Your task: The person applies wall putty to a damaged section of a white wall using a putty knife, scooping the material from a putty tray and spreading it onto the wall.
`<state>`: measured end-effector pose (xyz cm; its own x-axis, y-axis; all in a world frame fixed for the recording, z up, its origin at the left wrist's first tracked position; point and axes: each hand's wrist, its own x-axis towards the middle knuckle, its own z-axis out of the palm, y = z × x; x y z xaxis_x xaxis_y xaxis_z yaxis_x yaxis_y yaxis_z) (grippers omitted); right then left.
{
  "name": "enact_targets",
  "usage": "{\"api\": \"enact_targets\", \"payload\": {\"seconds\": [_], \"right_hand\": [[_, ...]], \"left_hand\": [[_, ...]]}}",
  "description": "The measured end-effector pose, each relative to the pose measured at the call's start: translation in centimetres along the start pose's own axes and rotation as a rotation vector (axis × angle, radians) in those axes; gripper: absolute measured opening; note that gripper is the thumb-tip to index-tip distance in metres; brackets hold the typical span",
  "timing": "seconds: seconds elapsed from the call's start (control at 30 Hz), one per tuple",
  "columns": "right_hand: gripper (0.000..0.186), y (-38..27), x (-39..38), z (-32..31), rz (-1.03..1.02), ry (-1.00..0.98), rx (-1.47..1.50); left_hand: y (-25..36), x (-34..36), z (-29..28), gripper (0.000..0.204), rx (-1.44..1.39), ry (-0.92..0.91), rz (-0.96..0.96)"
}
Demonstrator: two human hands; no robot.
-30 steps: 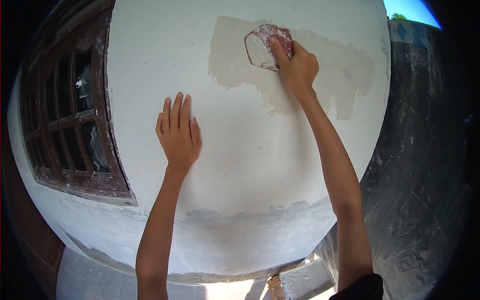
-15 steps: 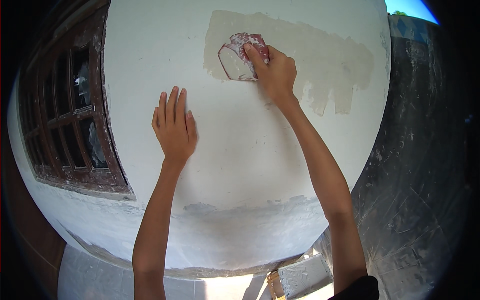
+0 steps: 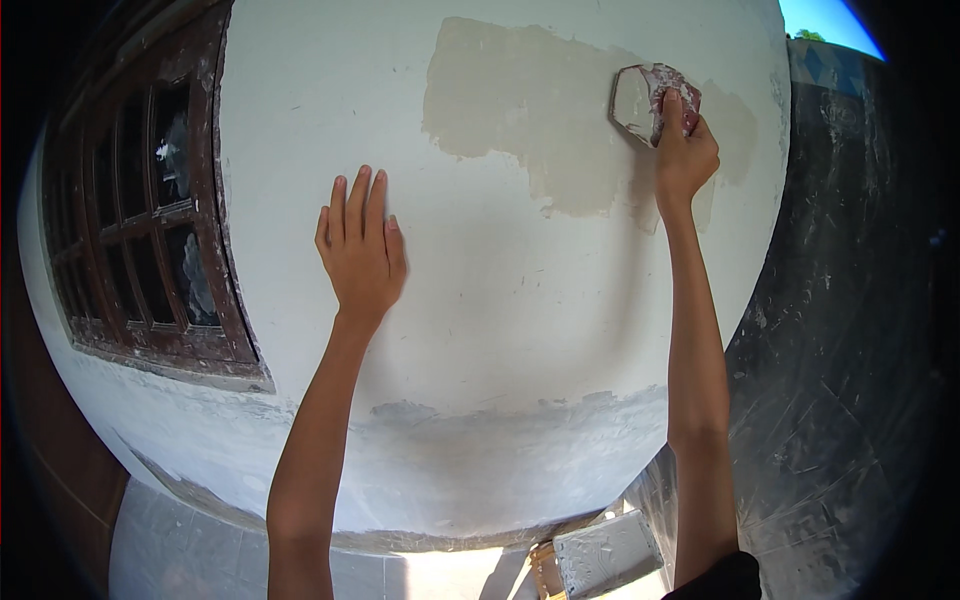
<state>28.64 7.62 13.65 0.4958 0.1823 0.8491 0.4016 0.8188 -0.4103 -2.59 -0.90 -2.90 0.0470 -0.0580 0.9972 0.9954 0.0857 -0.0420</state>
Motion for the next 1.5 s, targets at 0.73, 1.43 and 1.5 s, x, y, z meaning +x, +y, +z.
{"api": "enact_targets", "payload": {"seconds": [0.73,1.43,1.5], "right_hand": [[0.053,-1.1,-0.2,0.6,-0.023,-0.186,0.151],[0.05,-4.5,2.6,0.2,-0.168,-0.391,0.184],[0.044,-3.6,1.1,1.2,-0.285,-0.667,0.178]], "left_hand": [[-0.1,0.0,0.0,0.05,0.021,-0.01,0.007],[0.2,0.2,0.1,0.05,0.005,0.018,0.018],[0.9,0.9,0.3,0.05,-0.02,0.022,0.034]]}}
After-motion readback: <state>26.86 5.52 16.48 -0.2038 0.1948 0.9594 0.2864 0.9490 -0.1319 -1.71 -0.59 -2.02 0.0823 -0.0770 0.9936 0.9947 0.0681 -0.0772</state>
